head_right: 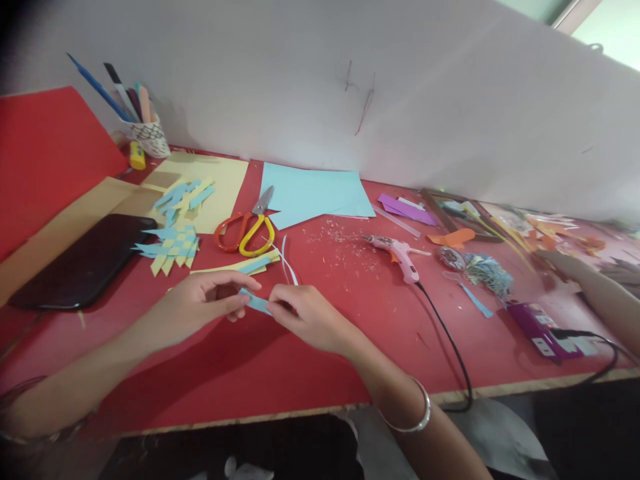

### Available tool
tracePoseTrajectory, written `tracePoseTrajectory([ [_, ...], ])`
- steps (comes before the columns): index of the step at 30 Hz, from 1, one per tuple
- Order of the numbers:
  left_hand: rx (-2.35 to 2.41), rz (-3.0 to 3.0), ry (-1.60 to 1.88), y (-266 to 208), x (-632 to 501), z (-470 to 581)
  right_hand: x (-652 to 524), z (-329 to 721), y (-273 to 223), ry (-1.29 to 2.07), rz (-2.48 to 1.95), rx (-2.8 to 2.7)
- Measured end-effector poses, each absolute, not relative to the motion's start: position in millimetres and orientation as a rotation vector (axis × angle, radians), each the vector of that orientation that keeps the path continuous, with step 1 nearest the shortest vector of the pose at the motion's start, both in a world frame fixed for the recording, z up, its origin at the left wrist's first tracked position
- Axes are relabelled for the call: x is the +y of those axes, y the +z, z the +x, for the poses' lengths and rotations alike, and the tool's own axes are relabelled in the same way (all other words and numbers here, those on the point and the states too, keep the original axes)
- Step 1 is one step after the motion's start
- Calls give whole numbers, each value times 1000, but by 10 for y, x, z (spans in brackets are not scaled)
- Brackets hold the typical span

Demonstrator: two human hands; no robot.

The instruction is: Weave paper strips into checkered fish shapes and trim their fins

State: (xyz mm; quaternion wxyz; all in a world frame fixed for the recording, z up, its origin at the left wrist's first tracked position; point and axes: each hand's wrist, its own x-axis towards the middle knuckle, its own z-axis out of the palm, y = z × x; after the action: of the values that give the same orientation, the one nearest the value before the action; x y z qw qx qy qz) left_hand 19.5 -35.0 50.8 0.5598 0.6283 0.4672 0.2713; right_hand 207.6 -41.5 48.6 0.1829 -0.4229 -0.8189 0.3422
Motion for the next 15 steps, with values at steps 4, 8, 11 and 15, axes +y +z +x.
tracePoseTrajectory([
  [4, 1091, 1474, 683, 505, -357, 199, -413, 2093, 448, 988, -1192, -2258],
  [8, 1080, 1470, 704, 484, -359, 203, -440, 2089, 434, 1061, -1222, -2089],
  [11, 1085, 1476, 728, 489, -365, 215, -461, 2065, 456, 1229, -1205, -2065],
  [15, 1087, 1475, 732, 514, -371, 230, -470, 2042, 485, 1384, -1211, -2083],
])
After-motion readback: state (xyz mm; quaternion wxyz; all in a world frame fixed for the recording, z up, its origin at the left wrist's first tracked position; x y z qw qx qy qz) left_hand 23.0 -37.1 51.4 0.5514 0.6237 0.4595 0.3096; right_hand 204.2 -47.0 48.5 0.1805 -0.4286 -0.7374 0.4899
